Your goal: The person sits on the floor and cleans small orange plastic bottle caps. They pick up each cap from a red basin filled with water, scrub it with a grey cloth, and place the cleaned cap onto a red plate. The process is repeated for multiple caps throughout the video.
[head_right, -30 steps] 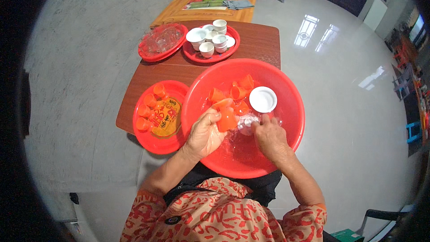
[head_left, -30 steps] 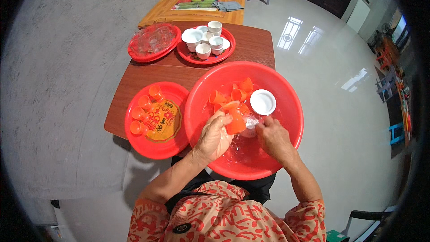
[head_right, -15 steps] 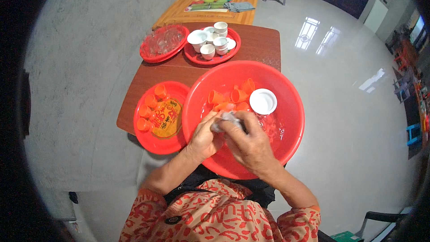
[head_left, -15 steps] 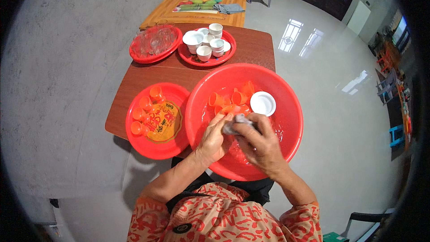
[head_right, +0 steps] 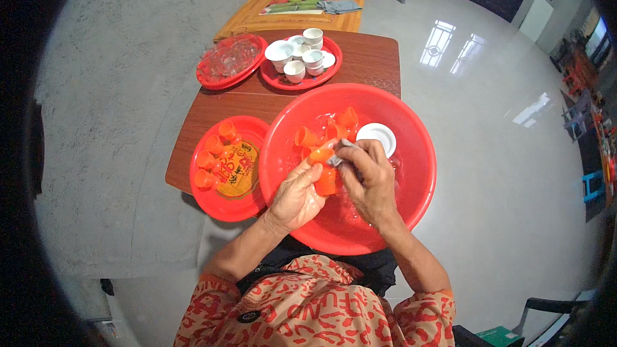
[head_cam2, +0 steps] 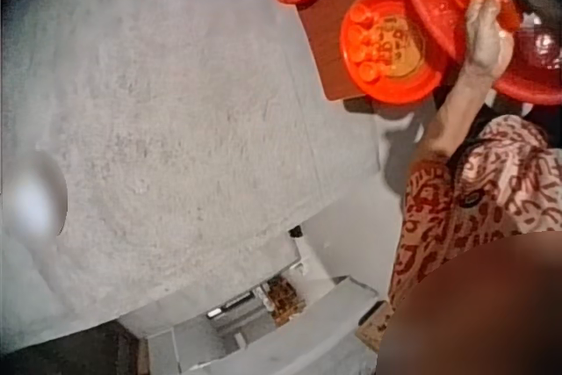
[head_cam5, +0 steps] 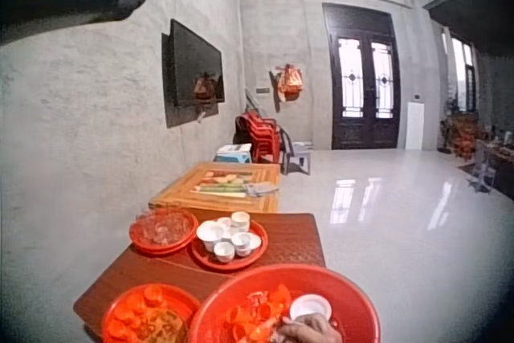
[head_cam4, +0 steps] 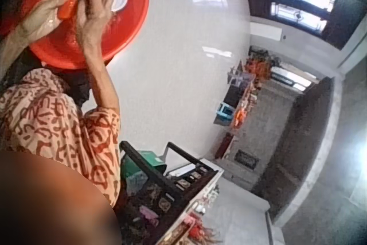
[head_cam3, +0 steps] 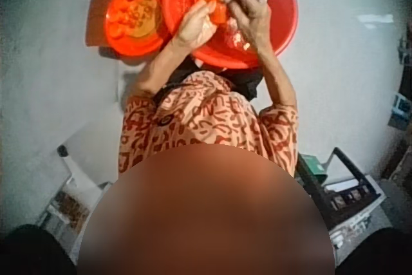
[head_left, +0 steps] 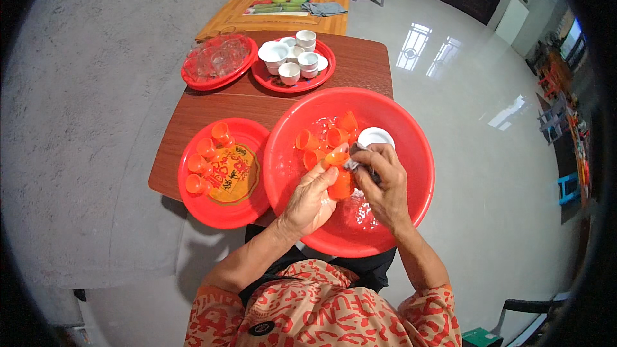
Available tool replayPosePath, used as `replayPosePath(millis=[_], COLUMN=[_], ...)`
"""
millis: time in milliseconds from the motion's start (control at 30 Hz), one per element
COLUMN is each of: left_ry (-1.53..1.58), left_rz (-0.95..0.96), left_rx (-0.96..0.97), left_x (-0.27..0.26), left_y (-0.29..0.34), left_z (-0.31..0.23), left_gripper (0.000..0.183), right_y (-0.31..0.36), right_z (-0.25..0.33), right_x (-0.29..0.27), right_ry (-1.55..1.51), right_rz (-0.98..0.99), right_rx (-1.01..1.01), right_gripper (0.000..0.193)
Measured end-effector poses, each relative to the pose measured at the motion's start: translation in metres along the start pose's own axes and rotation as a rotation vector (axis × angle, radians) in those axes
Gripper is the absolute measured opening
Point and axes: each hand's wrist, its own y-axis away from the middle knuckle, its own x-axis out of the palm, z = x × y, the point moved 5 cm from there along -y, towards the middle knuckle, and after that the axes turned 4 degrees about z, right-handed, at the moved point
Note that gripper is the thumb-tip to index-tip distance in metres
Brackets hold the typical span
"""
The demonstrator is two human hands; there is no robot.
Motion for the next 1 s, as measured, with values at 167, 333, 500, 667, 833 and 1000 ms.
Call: replayPosePath(millis=[167, 333, 500, 667, 833, 1000], left_ry=[0.036, -0.023, 0.001, -0.242, -0.744, -1.162], left_rz=[0.037, 0.010, 0.097, -0.100, -0.138, -0.159], left_rx=[-0.045, 0.014, -0.033, 0.026, 0.089, 0.193], left_x=[-0.019, -0.010, 0.000, -0.010, -0.005, -0.018], left_y=[0.000, 0.000, 0.004, 0.005, 0.003, 0.004], left_z=[0.001, -0.004, -0.005, -0.006, -0.018, -0.015], left_gripper=[0.043, 0.044, 0.045, 0.040, 0.035, 0.036], right_y=[0.022, 0.011, 0.009, 0.035, 0.042, 0.012], right_z=[0.038, 0.024, -0.018, -0.059, -0.069, 0.000], right_x=[0.015, 0.007, -0.001, 0.005, 0.001, -0.024], right_ry=[0.338, 0.048, 0.136, 0.854, 0.619, 0.096], right_rz=[-0.015, 0.022, 0.114, 0.664, 0.914, 0.363], right_rx=[-0.352, -0.131, 0.001, 0.183, 0.128, 0.076], right_gripper=[0.029, 0.027, 0.024, 0.020, 0.032, 0.041])
